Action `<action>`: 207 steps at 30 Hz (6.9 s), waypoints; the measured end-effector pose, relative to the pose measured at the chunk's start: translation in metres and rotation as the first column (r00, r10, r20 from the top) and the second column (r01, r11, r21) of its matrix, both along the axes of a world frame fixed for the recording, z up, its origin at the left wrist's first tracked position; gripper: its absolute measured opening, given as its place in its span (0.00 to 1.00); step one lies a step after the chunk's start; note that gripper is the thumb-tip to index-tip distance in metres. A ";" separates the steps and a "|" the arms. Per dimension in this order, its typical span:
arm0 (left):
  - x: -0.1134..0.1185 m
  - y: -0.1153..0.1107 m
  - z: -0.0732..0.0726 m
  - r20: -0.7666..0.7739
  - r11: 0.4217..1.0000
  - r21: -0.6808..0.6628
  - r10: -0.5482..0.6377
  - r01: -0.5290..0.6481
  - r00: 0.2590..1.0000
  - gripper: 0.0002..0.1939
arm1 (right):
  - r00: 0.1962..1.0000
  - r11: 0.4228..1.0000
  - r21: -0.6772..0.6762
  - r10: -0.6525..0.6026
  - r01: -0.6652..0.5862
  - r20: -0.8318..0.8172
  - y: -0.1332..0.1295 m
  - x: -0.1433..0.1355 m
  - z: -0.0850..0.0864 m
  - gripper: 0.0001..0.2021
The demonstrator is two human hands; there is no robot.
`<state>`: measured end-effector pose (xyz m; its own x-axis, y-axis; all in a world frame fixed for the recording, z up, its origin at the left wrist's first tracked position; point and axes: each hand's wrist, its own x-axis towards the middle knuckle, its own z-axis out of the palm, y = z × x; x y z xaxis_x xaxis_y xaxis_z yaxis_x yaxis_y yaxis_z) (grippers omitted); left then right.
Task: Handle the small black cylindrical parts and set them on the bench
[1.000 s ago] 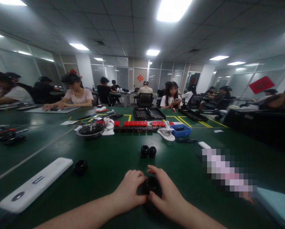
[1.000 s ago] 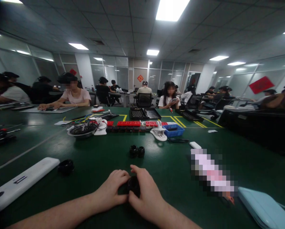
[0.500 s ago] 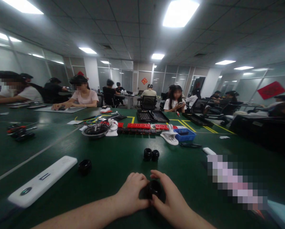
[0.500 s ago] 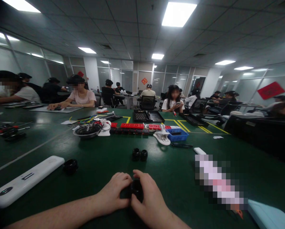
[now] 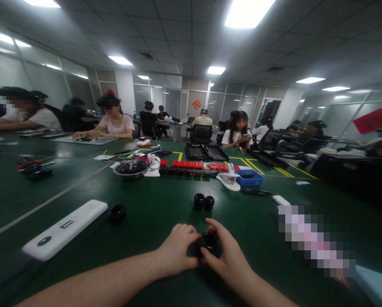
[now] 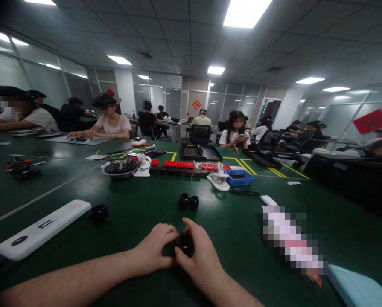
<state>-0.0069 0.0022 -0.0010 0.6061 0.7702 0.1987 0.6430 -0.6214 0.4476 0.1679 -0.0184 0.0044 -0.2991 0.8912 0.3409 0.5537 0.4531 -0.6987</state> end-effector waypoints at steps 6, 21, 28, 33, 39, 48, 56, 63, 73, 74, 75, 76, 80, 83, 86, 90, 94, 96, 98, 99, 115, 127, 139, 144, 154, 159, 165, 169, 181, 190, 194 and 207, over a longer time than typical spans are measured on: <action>-0.001 0.000 -0.001 -0.010 1.000 -0.001 0.000 0.000 1.000 0.13 | 0.990 0.990 0.009 0.143 -0.143 0.017 -0.005 0.002 0.004 0.32; 0.000 -0.001 0.002 -0.007 1.000 -0.029 -0.001 0.001 1.000 0.13 | 0.999 0.999 0.022 0.046 -0.046 0.019 -0.002 0.004 0.003 0.29; -0.001 0.001 0.002 -0.015 0.998 -0.063 0.006 -0.007 1.000 0.13 | 0.994 0.993 -0.058 0.104 -0.102 0.035 -0.005 0.002 0.011 0.33; 0.001 0.000 0.005 -0.031 0.996 -0.085 -0.005 0.002 0.999 0.13 | 0.999 0.998 -0.055 -0.007 0.009 0.033 -0.002 0.002 0.009 0.31; 0.001 -0.001 0.006 -0.010 0.996 -0.092 0.003 -0.004 1.000 0.11 | 0.999 0.998 -0.052 0.046 -0.045 0.020 -0.003 0.002 0.009 0.28; 0.001 -0.002 0.005 -0.005 0.998 -0.070 0.003 -0.003 1.000 0.13 | 1.000 1.000 -0.007 0.012 -0.012 0.002 -0.005 0.003 0.011 0.32; 0.001 -0.001 0.005 -0.009 0.998 -0.069 -0.001 0.000 1.000 0.11 | 0.999 0.995 -0.094 -0.038 0.039 0.012 -0.002 0.001 0.009 0.31; 0.001 -0.001 0.006 -0.025 0.996 -0.087 0.006 -0.008 1.000 0.11 | 0.989 0.984 -0.100 0.148 -0.145 0.028 -0.005 0.003 0.010 0.38; 0.001 0.000 0.004 -0.008 0.997 -0.081 -0.003 0.003 1.000 0.11 | 1.000 0.993 -0.120 0.011 -0.013 -0.015 0.000 0.001 0.008 0.38; 0.001 0.000 0.004 -0.007 0.997 -0.076 -0.006 0.006 1.000 0.11 | 0.999 0.994 -0.104 0.021 -0.024 -0.028 0.000 0.002 0.008 0.38; 0.001 0.000 0.004 -0.002 0.998 -0.069 -0.010 0.010 1.000 0.11 | 0.998 0.995 -0.087 0.038 -0.041 -0.040 -0.001 0.002 0.008 0.37; 0.000 0.000 0.003 0.003 0.998 -0.062 -0.013 0.013 1.000 0.11 | 0.997 0.995 -0.071 0.060 -0.064 -0.049 -0.002 0.002 0.009 0.37; 0.000 0.000 0.002 0.004 0.998 -0.059 -0.006 0.006 1.000 0.12 | 0.990 0.988 -0.062 0.138 -0.139 -0.024 -0.005 0.003 0.010 0.39; 0.000 0.000 0.002 0.003 0.998 -0.062 -0.006 0.007 1.000 0.12 | 0.996 0.994 -0.072 0.086 -0.085 0.000 -0.004 0.002 0.010 0.39; 0.000 0.000 0.002 0.005 0.998 -0.056 -0.012 0.013 1.000 0.12 | 1.000 0.995 -0.096 -0.015 0.016 0.006 -0.001 0.000 0.009 0.38; 0.000 0.001 0.000 0.002 0.999 -0.047 -0.010 0.010 1.000 0.12 | 0.999 0.995 -0.092 -0.042 0.040 -0.023 0.000 0.000 0.006 0.34; 0.000 0.001 -0.001 0.013 0.999 -0.041 -0.009 0.009 1.000 0.12 | 0.998 0.999 -0.028 0.030 -0.032 -0.061 -0.003 0.002 0.007 0.34; 0.000 0.001 0.000 0.010 0.999 -0.045 -0.007 0.008 1.000 0.12 | 0.997 0.998 -0.034 0.054 -0.056 -0.049 -0.005 0.002 0.008 0.35; 0.000 0.001 0.002 -0.003 0.998 -0.058 -0.009 0.008 1.000 0.12 | 0.999 0.998 -0.054 0.042 -0.044 -0.021 -0.005 0.002 0.008 0.36; 0.000 0.001 0.003 -0.010 0.998 -0.064 -0.007 0.006 1.000 0.12 | 1.000 0.998 -0.063 0.024 -0.024 -0.008 -0.005 0.002 0.008 0.37; 0.000 0.001 0.001 -0.004 0.999 -0.037 -0.004 0.003 1.000 0.13 | 0.993 0.992 -0.042 0.115 -0.115 -0.012 -0.003 0.003 0.005 0.34; 0.001 0.000 0.002 -0.005 0.999 -0.046 -0.002 0.002 1.000 0.13 | 0.997 0.998 -0.040 0.052 -0.054 -0.057 -0.001 0.004 0.006 0.28; 0.000 -0.001 0.003 -0.014 0.999 -0.044 -0.011 0.010 1.000 0.12 | 0.999 0.995 -0.097 -0.022 0.018 -0.041 0.001 0.001 0.006 0.27; 0.000 0.000 0.001 -0.008 0.999 -0.043 -0.007 0.007 1.000 0.13 | 0.996 0.996 -0.066 0.063 -0.067 -0.058 -0.002 0.002 0.007 0.26; 0.001 -0.001 0.004 -0.029 0.999 -0.047 -0.003 0.001 1.000 0.12 | 1.000 0.997 -0.075 -0.030 0.029 -0.003 -0.001 0.001 0.004 0.30; 0.000 0.000 0.001 -0.020 0.999 -0.039 0.002 -0.003 1.000 0.12 | 1.000 0.998 -0.055 -0.026 0.026 -0.012 -0.001 0.000 0.003 0.27; 0.000 0.001 -0.002 0.004 0.999 -0.042 0.002 -0.002 1.000 0.13 | 0.996 0.995 -0.052 0.088 -0.089 -0.009 -0.004 0.002 0.005 0.31; 0.000 0.001 0.001 0.005 0.998 -0.061 -0.005 0.005 1.000 0.14 | 0.998 0.997 -0.047 0.067 -0.067 0.007 -0.005 0.002 0.008 0.32; 0.000 0.002 -0.002 0.016 0.999 -0.048 -0.003 0.004 1.000 0.11 | 0.996 0.999 0.015 0.043 -0.042 -0.072 -0.003 0.001 0.001 0.33; 0.000 0.001 0.002 0.000 0.997 -0.070 -0.012 0.012 1.000 0.12 | 1.000 0.999 -0.046 0.016 -0.016 0.000 -0.002 0.001 0.006 0.35; 0.001 0.001 0.003 -0.006 0.997 -0.079 -0.003 0.003 1.000 0.11 | 1.000 0.999 -0.049 0.012 -0.013 -0.012 0.000 0.000 0.004 0.32; 0.001 -0.001 0.005 -0.008 0.998 -0.063 0.001 -0.001 1.000 0.11 | 1.000 1.000 -0.027 0.015 -0.015 0.002 -0.003 0.001 0.007 0.33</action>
<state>-0.0054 0.0014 0.0041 0.6068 0.7815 0.1453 0.6470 -0.5917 0.4810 0.1692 -0.0215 0.0115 -0.3131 0.8955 0.3163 0.5483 0.4424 -0.7097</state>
